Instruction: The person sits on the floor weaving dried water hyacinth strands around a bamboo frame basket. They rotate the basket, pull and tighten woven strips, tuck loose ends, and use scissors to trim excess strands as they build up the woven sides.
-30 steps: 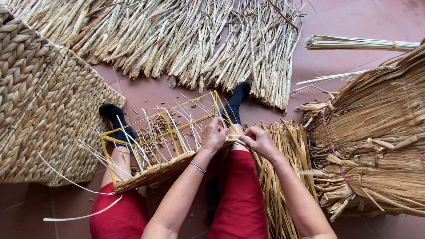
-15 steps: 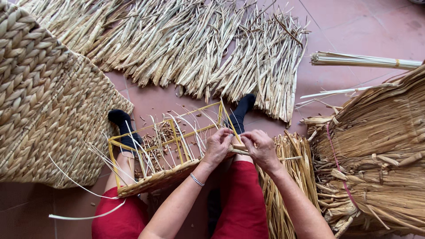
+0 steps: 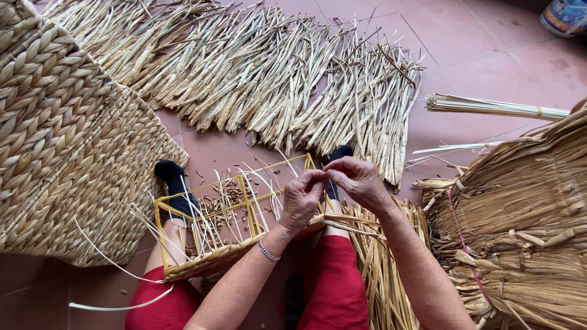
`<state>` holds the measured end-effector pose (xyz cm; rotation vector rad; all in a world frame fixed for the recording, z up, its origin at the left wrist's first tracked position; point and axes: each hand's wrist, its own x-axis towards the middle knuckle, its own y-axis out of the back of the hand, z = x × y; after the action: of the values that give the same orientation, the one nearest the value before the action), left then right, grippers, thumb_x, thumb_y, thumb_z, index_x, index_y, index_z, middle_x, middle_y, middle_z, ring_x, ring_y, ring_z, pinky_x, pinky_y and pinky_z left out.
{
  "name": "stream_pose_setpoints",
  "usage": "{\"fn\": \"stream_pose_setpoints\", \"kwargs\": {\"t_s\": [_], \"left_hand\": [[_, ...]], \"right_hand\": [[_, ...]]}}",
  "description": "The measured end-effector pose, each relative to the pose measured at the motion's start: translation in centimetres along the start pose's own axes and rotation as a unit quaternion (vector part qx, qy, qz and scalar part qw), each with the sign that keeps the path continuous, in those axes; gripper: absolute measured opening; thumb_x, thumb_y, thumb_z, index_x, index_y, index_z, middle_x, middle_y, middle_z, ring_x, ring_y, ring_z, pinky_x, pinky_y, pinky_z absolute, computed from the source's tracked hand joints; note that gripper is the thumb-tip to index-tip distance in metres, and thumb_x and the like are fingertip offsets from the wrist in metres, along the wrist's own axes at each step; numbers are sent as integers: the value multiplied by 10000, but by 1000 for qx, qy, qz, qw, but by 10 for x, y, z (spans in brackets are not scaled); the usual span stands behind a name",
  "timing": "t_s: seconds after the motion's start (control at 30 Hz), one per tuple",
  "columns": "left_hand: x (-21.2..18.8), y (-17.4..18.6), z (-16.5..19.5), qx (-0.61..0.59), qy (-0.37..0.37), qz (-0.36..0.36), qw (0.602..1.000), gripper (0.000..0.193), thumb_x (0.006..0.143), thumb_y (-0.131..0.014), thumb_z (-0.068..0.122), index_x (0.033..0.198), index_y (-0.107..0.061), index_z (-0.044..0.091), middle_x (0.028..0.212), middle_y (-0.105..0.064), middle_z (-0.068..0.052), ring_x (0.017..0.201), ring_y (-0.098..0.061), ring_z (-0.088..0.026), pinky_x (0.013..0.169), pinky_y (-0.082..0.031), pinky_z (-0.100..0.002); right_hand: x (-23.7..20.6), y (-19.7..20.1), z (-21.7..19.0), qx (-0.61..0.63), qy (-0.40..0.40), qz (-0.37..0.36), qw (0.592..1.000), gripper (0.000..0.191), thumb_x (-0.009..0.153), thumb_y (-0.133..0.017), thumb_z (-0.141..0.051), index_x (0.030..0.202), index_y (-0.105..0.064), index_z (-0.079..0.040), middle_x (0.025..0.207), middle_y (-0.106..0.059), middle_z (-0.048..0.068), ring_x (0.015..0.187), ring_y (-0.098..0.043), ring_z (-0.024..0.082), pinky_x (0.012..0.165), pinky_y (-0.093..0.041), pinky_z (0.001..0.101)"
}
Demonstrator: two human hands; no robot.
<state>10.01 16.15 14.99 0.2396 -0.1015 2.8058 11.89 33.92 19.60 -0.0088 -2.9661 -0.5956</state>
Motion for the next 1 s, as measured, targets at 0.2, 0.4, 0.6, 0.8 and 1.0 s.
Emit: {"fn": "stream_pose_setpoints", "kwargs": {"t_s": [0.2, 0.4, 0.6, 0.8, 1.0], "left_hand": [[14, 2, -27, 38, -46, 13, 998, 122, 1022, -628, 125, 1093, -691, 47, 874, -741, -52, 710, -697, -86, 575, -602, -239], [40, 21, -66, -104, 178, 17, 978, 318, 1022, -600, 204, 1264, -526, 10, 892, -697, -110, 592, -672, -113, 490, -584, -254], [12, 27, -66, -126, 121, 28, 984, 339, 1064, -542, 244, 1322, -486, 31, 951, -697, -102, 666, -710, -114, 581, -634, -248], [-66, 51, -41, 215, -128, -2, 968, 263, 982, -654, 121, 1230, -578, 74, 1058, -695, -92, 952, -700, -243, 818, -607, -362], [-115, 51, -43, 411, -182, -100, 888, 465, 845, -775, 103, 1265, -591, 33, 1235, -567, -133, 1188, -558, -317, 1038, -431, -467]], "right_hand": [[-8, 5, 7, -45, -21, 11, 999, 166, 949, -716, -155, 1079, -776, -70, 939, -774, 57, 839, -718, 101, 738, -614, 258], [-32, -24, 51, -97, -166, -32, 981, 268, 921, -726, -207, 1170, -762, -112, 973, -791, 54, 799, -715, 121, 705, -606, 285], [-38, -60, 88, -94, -156, -49, 982, 221, 966, -681, -190, 1121, -791, -77, 859, -803, 109, 775, -733, 146, 713, -607, 309], [-56, -66, 101, 214, -196, -38, 956, 234, 998, -583, -120, 1159, -736, -46, 951, -742, 44, 845, -689, 127, 735, -585, 278], [-110, -80, 116, 44, 6, -3, 999, 164, 990, -645, -112, 1044, -765, -15, 914, -785, 31, 879, -718, 111, 810, -589, 246]]}}
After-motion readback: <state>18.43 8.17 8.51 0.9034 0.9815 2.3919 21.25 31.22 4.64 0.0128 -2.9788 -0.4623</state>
